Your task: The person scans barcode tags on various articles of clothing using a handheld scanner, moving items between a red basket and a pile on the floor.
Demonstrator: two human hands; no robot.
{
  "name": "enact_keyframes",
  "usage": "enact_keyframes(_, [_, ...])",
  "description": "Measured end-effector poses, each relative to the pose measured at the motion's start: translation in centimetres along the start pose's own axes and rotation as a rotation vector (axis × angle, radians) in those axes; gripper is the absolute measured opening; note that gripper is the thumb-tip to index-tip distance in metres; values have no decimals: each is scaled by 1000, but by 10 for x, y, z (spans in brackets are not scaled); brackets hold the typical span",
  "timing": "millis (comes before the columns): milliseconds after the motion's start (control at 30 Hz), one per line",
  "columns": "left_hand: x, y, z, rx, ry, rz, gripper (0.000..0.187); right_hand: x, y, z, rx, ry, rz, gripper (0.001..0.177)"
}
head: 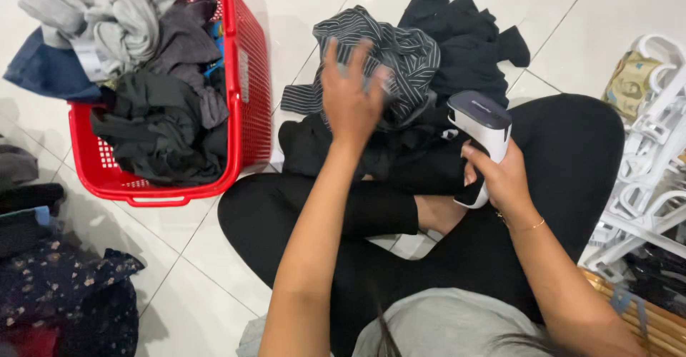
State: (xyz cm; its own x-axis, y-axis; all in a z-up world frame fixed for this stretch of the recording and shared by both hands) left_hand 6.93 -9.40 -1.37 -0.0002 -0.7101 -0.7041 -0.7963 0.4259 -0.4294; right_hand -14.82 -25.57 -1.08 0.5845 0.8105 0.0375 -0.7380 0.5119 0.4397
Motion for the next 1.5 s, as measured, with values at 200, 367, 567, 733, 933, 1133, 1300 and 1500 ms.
enact_keyframes(200, [24,7,-41,3,-317,554,109,-9,-18,-31,-153,-133,93,19])
enact_keyframes(367, [55,-7,1,-66,-262,531,74,-16,-27,-46,-143,-178,92,21])
enact_keyframes(567, [27,-9,43,-145,100,410,51,-8,-20,-27,-148,-183,109,15])
enact_keyframes(733, [-7,6,59,-178,369,219,48,-4,-14,-18,-147,-210,111,15])
enact_keyframes(933, [-21,14,70,-301,581,41,47,-2,-15,-15,-111,-211,87,19])
enact_keyframes(1133, [-50,1,81,-487,951,-259,35,-7,-17,-24,-90,-194,60,18])
enact_keyframes(1300, [-64,-7,70,-216,615,-67,28,1,-10,-7,-110,-134,87,16])
enact_keyframes(1500, [-41,13,-31,-312,179,562,128,-3,-13,-15,-114,-183,87,21])
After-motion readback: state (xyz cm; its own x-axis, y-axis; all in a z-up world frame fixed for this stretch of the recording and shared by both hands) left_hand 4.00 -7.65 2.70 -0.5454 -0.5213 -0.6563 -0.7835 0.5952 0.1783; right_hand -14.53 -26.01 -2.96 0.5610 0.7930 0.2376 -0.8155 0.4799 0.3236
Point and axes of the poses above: each hand's wrist, its own y-axis away from the middle knuckle, its own x-axis out of the palm, z = x × y, the point moved 2 cm from there along -y, towards the middle knuckle, and after that the axes turned 9 degrees about x, right-handed, at the moved point
